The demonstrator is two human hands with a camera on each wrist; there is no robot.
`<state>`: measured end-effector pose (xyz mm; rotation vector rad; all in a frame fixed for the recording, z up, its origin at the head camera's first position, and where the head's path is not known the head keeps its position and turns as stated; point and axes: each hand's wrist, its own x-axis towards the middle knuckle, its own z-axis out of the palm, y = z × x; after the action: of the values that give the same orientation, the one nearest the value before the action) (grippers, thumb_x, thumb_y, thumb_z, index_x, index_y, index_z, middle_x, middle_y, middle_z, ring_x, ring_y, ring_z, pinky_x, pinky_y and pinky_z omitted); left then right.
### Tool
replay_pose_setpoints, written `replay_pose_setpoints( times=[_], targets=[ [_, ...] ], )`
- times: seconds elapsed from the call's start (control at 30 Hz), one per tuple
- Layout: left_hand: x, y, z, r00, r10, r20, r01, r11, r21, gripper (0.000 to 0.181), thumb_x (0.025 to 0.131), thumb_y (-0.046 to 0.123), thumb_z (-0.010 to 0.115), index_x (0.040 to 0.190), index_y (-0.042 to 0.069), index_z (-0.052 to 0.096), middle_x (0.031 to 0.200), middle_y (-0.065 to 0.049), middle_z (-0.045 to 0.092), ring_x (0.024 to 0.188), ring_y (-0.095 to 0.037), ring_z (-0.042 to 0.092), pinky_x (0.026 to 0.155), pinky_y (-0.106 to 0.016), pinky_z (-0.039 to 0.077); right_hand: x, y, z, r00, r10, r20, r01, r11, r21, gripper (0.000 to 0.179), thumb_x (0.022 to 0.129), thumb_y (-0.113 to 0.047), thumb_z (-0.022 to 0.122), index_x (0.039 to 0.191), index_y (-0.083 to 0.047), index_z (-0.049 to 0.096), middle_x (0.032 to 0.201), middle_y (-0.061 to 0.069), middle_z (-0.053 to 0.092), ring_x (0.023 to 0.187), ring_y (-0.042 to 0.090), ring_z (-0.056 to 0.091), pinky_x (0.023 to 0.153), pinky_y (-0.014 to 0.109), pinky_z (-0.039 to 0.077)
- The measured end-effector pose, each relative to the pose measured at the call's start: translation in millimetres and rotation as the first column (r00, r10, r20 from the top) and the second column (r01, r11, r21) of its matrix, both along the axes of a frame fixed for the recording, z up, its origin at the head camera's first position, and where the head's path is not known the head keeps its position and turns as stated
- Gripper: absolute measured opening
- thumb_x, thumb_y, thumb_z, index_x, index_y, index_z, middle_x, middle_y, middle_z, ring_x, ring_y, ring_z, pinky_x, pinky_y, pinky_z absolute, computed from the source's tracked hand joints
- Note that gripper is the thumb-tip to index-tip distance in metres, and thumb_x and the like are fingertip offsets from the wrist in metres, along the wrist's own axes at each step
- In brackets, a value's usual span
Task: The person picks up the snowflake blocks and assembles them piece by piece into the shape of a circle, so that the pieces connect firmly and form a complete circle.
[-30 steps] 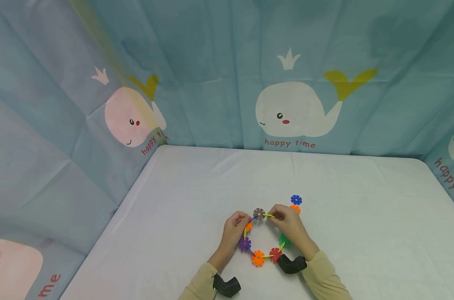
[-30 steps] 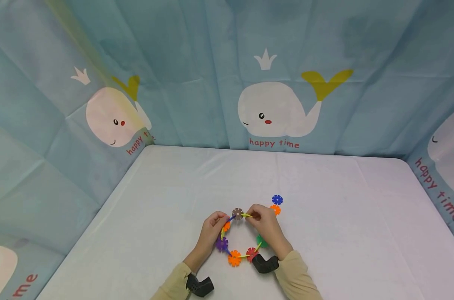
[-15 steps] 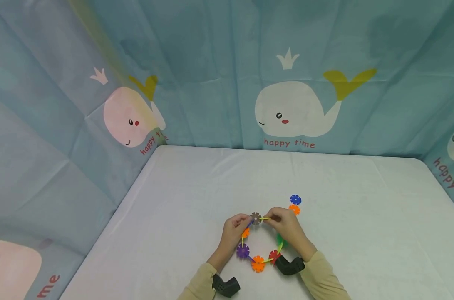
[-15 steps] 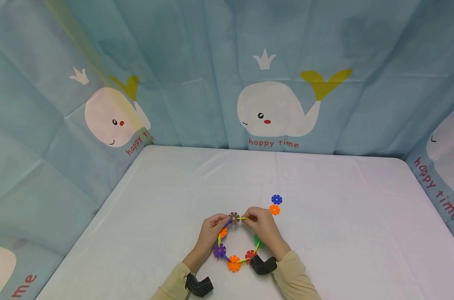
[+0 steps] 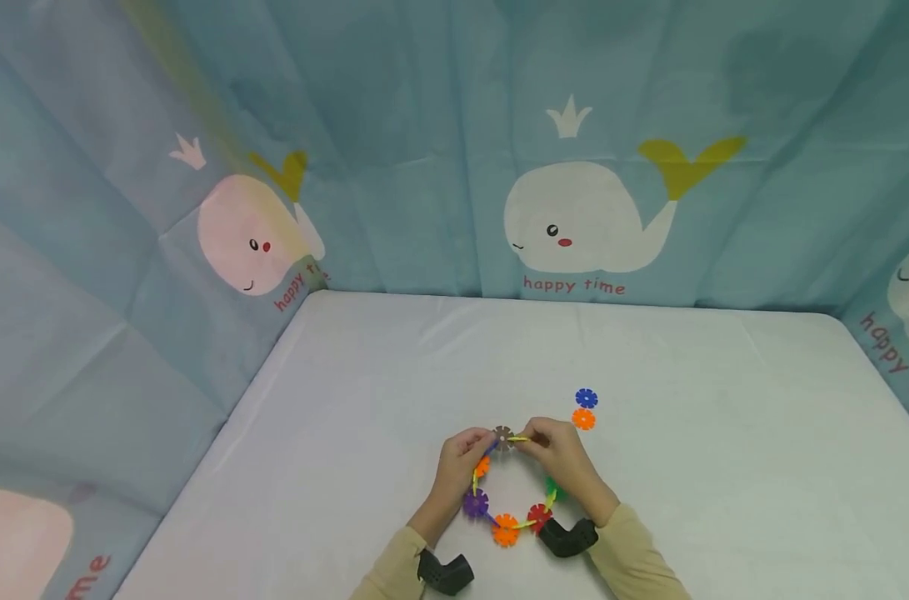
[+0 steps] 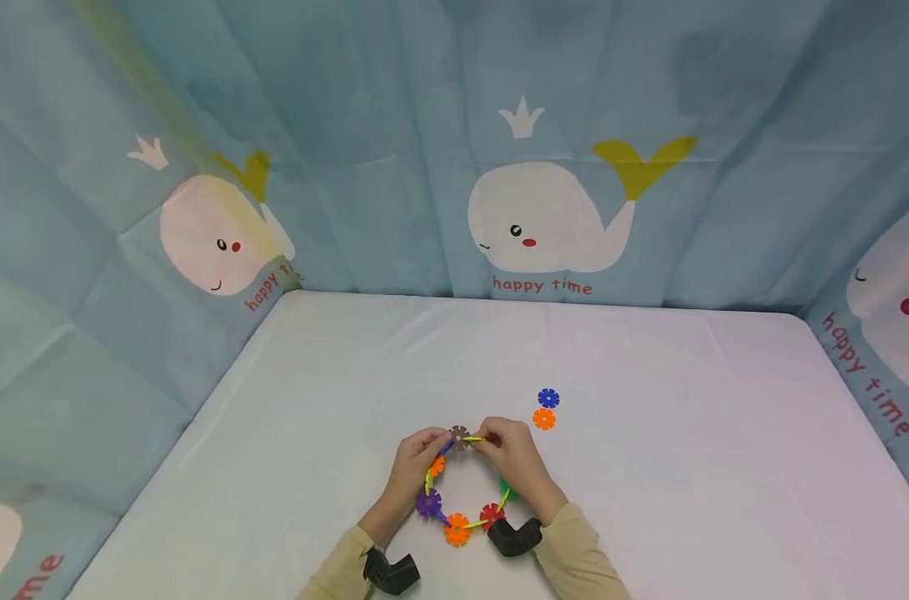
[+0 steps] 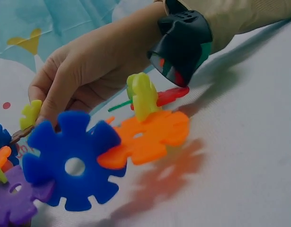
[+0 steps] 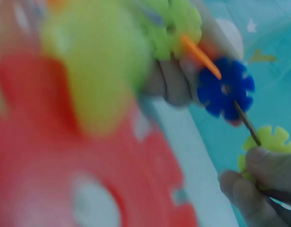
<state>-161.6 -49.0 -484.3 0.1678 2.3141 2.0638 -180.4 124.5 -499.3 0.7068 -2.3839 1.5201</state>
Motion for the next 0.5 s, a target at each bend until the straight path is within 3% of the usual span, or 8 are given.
replay_pose_setpoints(
  times=[0.13, 0.27, 0.4, 0.5],
  targets=[
    [-1.0, -1.7, 0.4, 0.999, 0.028, 0.025, -0.028, 1.000, 0.010, 0.018, 0.088, 0.006, 0.055, 0.086, -0.011, 0.062, 0.068, -0.023, 0.056, 0.058, -0.005, 0.042, 0.057, -0.018, 0.037, -1.4, -3.5, 3.6, 1.000, 0.019, 0.011, -0.019, 1.000, 0.010, 0.014, 0.075, -0.001, 0.070, 0.069, -0.010, 0.061, 0.070, -0.006, 0.060, 0.061, 0.006, 0.048, 0.056, 0.024, 0.044],
    [-0.8, 0.5, 0.9, 0.998, 0.016, 0.057, -0.017, 1.000, 0.016, 0.019, 0.088, 0.007, 0.055, 0.087, -0.011, 0.061, 0.058, -0.008, 0.049, 0.054, -0.005, 0.038, 0.053, -0.018, 0.033, -6.4, 6.4, 8.4, 0.997, 0.011, 0.075, -0.018, 0.995, 0.093, 0.010, 0.075, -0.002, 0.070, 0.077, -0.009, 0.064, 0.077, -0.004, 0.061, 0.067, 0.010, 0.051, 0.060, 0.026, 0.045],
    [-0.5, 5.2, 0.9, 0.998, 0.025, 0.058, -0.026, 0.999, 0.020, 0.019, 0.089, 0.008, 0.055, 0.087, -0.010, 0.062, 0.061, 0.001, 0.045, 0.057, -0.006, 0.037, 0.054, -0.018, 0.032, -12.2, 28.2, 7.7, 0.984, -0.152, 0.092, 0.127, 0.962, 0.240, 0.018, 0.071, 0.002, 0.072, 0.085, -0.005, 0.063, 0.083, 0.002, 0.058, 0.074, 0.018, 0.051, 0.066, 0.033, 0.043],
    [-1.4, 8.4, 0.5, 0.997, 0.059, 0.051, -0.061, 0.998, 0.036, 0.019, 0.089, 0.009, 0.055, 0.089, -0.009, 0.062, 0.066, -0.006, 0.051, 0.061, -0.007, 0.040, 0.057, -0.019, 0.034, -13.4, 44.4, 3.8, 0.945, -0.320, 0.063, 0.284, 0.903, 0.323, 0.021, 0.066, 0.003, 0.074, 0.083, -0.001, 0.062, 0.083, 0.008, 0.055, 0.077, 0.026, 0.050, 0.069, 0.039, 0.042]
  ],
)
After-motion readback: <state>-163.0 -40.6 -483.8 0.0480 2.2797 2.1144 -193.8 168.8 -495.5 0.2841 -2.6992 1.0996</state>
